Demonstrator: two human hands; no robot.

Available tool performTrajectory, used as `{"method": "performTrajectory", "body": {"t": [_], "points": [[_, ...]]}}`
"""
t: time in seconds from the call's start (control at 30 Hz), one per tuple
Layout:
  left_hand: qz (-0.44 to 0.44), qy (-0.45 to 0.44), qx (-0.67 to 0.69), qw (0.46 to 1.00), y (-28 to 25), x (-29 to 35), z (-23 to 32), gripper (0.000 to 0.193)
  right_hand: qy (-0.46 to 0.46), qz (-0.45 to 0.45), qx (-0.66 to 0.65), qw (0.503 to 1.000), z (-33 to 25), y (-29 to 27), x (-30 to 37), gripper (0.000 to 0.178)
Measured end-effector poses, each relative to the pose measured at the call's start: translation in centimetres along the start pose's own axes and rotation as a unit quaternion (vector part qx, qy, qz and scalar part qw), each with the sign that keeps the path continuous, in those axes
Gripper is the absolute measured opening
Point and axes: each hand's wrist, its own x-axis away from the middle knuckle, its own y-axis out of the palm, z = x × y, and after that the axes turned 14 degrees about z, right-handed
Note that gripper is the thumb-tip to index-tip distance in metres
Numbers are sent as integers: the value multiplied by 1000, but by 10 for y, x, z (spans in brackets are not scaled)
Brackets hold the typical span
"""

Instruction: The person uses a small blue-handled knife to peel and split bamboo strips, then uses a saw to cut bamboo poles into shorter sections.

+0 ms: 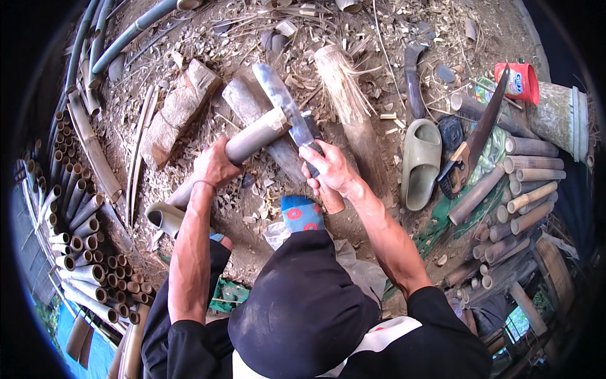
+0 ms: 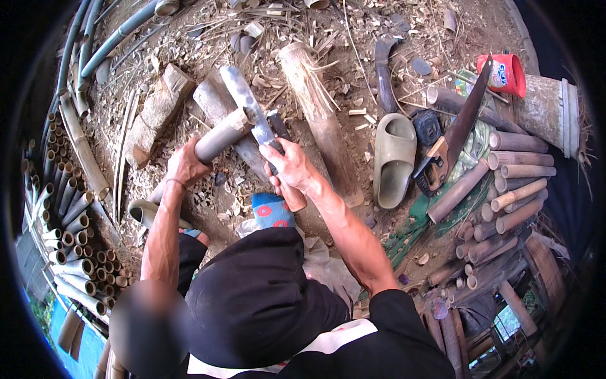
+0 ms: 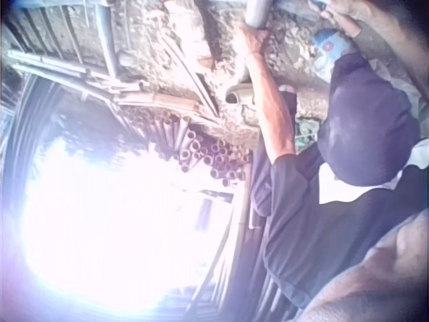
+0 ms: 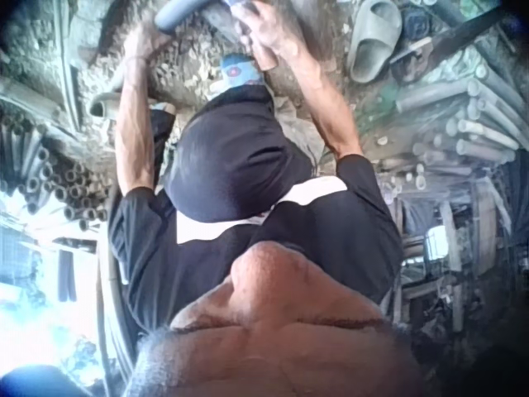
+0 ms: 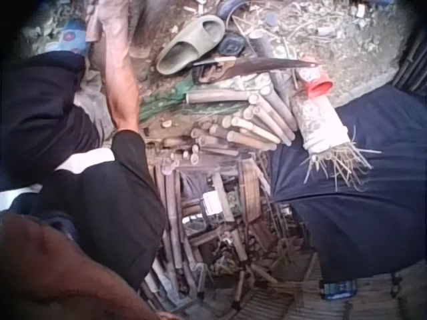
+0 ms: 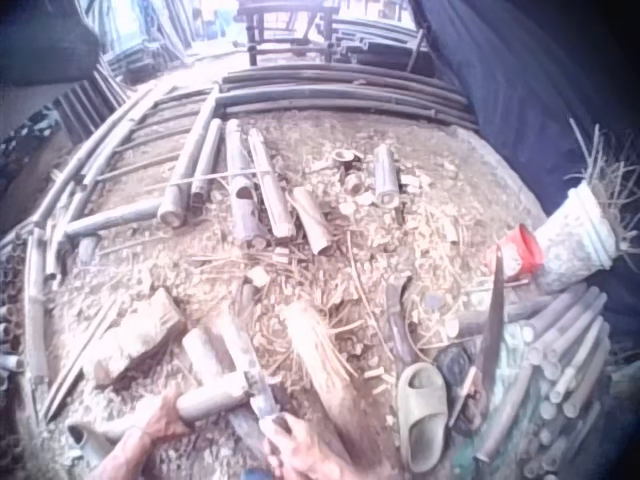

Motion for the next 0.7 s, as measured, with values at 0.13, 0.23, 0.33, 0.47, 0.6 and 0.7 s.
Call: {"method": "performTrajectory", "body": {"t": [0.13, 0.23, 0.33, 0.47, 0.6, 0.7], "points": [[7, -1, -9, 1000, 6, 5, -1, 46, 32, 1, -57, 998, 3, 11, 11, 30], [120, 21, -19, 992, 22, 21, -9, 45, 56, -104, -157, 980, -48, 0, 32, 37], [191, 55, -4, 980, 33, 22, -11, 46, -149, 11, -148, 978, -95, 3, 51, 39], [115, 75, 0, 991, 15, 18, -15, 54, -207, 265, 110, 935, -87, -29, 46, 40], [-98, 22, 131, 986, -15, -4, -10, 80, -395, 418, 435, 693, -26, -91, 38, 54], [-25, 51, 138, 989, -11, 2, -16, 83, -385, 396, 446, 705, -4, -115, 30, 58]]}}
